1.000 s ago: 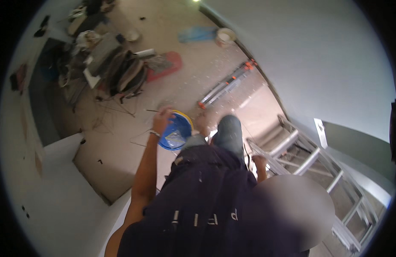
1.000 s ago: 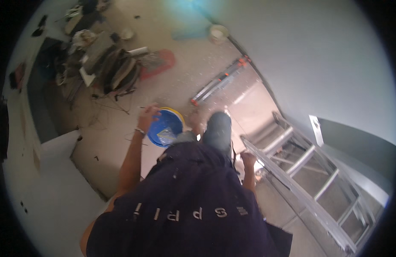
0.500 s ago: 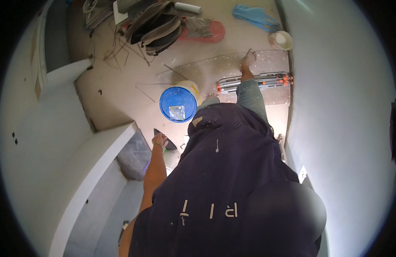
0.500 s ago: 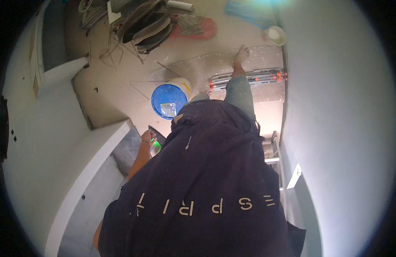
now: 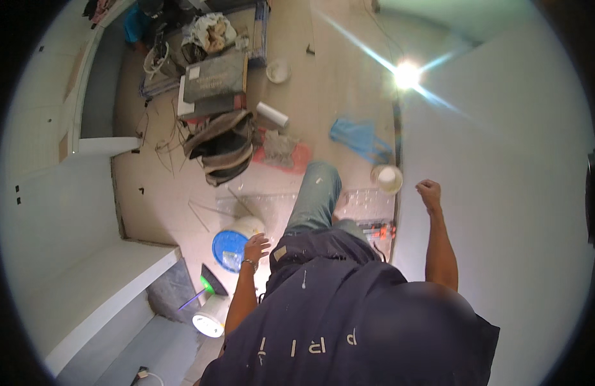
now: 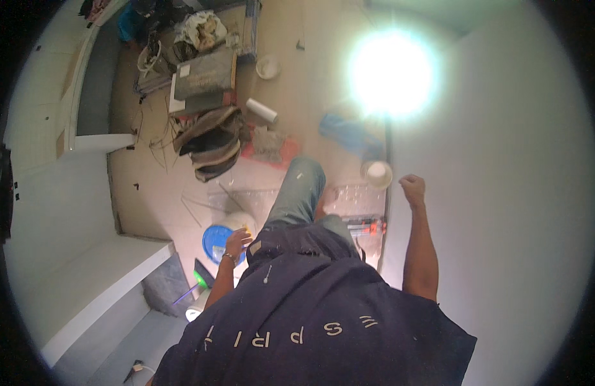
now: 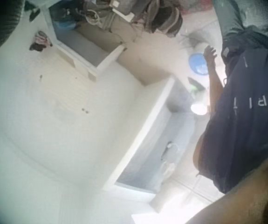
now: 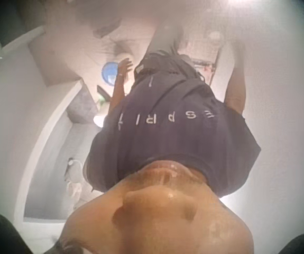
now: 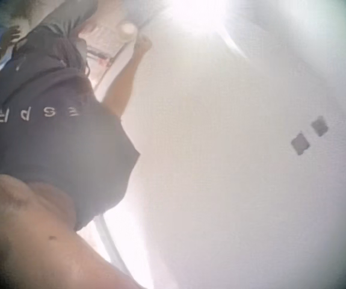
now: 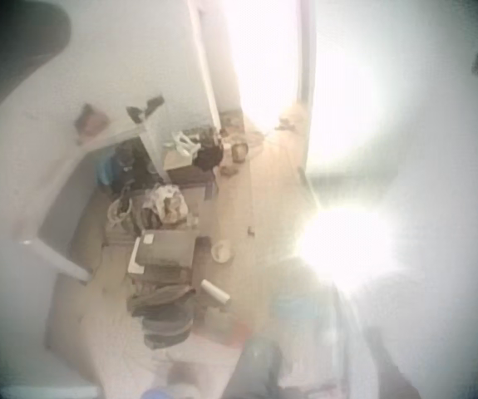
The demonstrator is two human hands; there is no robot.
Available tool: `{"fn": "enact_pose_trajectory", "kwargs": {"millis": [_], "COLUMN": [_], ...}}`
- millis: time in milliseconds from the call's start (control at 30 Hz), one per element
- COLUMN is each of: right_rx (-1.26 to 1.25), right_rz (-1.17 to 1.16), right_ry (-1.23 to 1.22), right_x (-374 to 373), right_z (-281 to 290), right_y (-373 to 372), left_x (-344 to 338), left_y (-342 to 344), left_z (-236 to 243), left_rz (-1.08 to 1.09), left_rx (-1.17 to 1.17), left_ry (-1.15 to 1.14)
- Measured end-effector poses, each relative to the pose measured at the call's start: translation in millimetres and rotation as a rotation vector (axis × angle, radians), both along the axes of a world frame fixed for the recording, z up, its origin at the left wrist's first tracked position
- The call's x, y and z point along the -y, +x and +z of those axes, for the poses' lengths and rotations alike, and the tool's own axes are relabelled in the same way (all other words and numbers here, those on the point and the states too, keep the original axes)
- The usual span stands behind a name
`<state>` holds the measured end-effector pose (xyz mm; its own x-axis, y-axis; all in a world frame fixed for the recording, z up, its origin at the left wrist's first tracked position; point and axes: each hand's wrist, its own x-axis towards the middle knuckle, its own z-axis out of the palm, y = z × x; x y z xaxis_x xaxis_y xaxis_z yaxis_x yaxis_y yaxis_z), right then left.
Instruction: The person sweeps a tiled floor area with a broom, then kneels to apply grout into the gaps between tiles using a small folded piece of cardboard. The person repeatedly rubs the cardboard along the grout lines to smooth and fill them.
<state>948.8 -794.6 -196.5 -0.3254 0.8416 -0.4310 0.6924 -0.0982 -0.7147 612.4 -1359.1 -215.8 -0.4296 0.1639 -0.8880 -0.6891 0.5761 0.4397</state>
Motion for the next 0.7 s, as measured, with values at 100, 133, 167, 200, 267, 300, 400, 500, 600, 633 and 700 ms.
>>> {"fn": "enact_pose_trajectory", "kwargs": {"millis": [100, 133, 167, 200, 267, 300, 400, 500, 600, 633, 700], "right_rx": [-0.108, -0.114, -0.106, -0.102, -0.051, -0.117, 0.196, 0.335, 0.017, -0.026, -0.118], "right_rz": [0.040, 0.075, 0.106, 0.166, 0.237, 0.270, 0.242, 0.086, 0.222, 0.051, -0.289], "right_ry": [0.012, 0.010, 0.002, -0.013, -0.018, 0.035, -0.131, -0.379, -0.124, -0.175, -0.273], "right_x": [-53.6, -63.3, -69.1, -72.4, -73.2, -71.5, -88.4, -135.0, -209.5, -227.7, -263.7], "right_z": [-18.4, -28.9, -39.4, -48.1, -60.3, -63.5, -62.9, -60.2, -58.6, -55.3, -44.0], "right_y": [-91.7, -122.6, -150.6, -173.5, -205.1, -212.3, -210.7, -200.3, -220.1, -232.4, -263.8], "left_x": [-59.8, -76.5, -89.3, -97.0, -123.4, -142.1, -206.9, -298.0, -397.9, -428.0, -492.7], "left_y": [-51.0, -65.2, -78.2, -84.7, -104.0, -116.9, -154.7, -224.2, -324.5, -351.8, -388.9], "left_z": [8.3, 2.9, -4.0, -9.9, -32.8, -48.6, -74.9, -94.4, -99.2, -95.0, -83.2], "left_rz": [0.154, 0.189, 0.207, 0.214, 0.244, 0.236, 0.307, 0.363, -0.075, -0.124, -0.013], "left_rx": [-0.114, -0.101, -0.096, -0.098, -0.022, 0.018, 0.158, 0.113, -0.228, -0.245, -0.227], "left_ry": [-0.070, -0.071, -0.092, -0.116, -0.191, -0.221, -0.266, -0.143, 0.142, 0.233, 0.103]}}
